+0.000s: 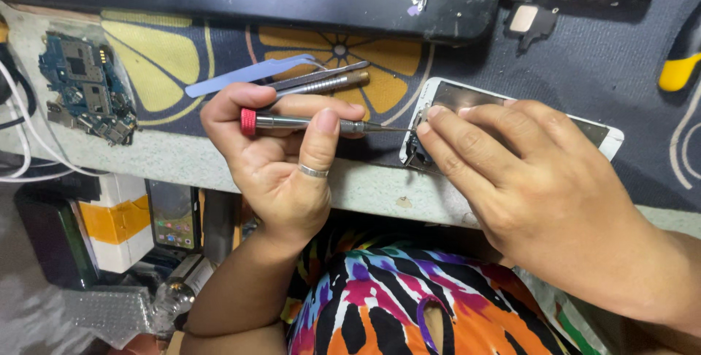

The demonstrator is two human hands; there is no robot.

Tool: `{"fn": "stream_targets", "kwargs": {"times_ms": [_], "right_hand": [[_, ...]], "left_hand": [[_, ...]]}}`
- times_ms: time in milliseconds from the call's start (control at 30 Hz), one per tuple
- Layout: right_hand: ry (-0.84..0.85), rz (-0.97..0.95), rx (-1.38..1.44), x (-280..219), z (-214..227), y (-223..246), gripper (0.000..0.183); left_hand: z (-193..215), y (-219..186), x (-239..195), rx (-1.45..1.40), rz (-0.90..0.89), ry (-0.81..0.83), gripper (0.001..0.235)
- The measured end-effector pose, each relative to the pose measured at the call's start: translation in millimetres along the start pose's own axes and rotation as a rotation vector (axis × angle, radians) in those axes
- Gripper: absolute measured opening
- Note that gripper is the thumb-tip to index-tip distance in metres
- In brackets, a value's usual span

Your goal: The person uses a screwdriver and tweezers to remove screws and small components from a disassembled white smartphone. They carefully pry and lift internal parts, then reposition and secure them with screws.

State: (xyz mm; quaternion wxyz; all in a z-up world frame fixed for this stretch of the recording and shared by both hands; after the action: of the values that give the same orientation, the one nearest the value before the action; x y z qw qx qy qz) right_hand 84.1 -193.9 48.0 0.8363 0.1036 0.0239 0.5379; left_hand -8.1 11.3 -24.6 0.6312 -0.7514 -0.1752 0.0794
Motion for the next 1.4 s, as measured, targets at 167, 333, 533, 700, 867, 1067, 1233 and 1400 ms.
{"fn": "stream_targets", "kwargs": {"times_ms": [167,333,533,700,867,1067,1233,1400], "right_hand": [[0.002,0.002,-0.032,1,0,2,0.055],[-0.003,0.000,0.017,0,0,0,0.052],[-0.002,0.002,0.064,-3,-1,-4,0.051],[0.037,-0.025,0.121,-6,-2,-8,0.044],[0.012,-0.016,0.085,-5,-3,-8,0.052],[-0.003,0.032,-0.072,-1,-5,-2,0.055],[0.007,0.027,-0.119,1,-4,3,0.058],[-0.005,0.024,-0.112,1,-2,3,0.058]], "left_hand": [[2,1,1,0.028,-0.005,0.007,0.039],[3,1,1,0.003,-0.010,0.034,0.037],[3,1,1,0.024,-0.006,0.006,0.038],[3,1,0,-0.019,0.004,-0.004,0.038],[5,2,0,-0.011,-0.003,0.009,0.038],[4,2,-2,-0.001,-0.009,0.010,0.038],[3,5,1,0.007,-0.022,0.034,0.037],[0,6,1,0.004,-0.009,0.014,0.038]]}}
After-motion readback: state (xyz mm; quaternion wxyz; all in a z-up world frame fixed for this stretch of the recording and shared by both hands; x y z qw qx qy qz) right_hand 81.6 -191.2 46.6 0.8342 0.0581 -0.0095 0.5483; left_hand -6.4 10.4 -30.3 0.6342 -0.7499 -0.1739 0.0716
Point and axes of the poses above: each hand's wrist, its own x-axis towards the middle knuckle, its own z-axis out of the back of the hand, y = z × x, the point moved 1 cm from there along x, towards the middle knuckle, and after that the axes turned 1 degree about x, right-handed, at the moved point
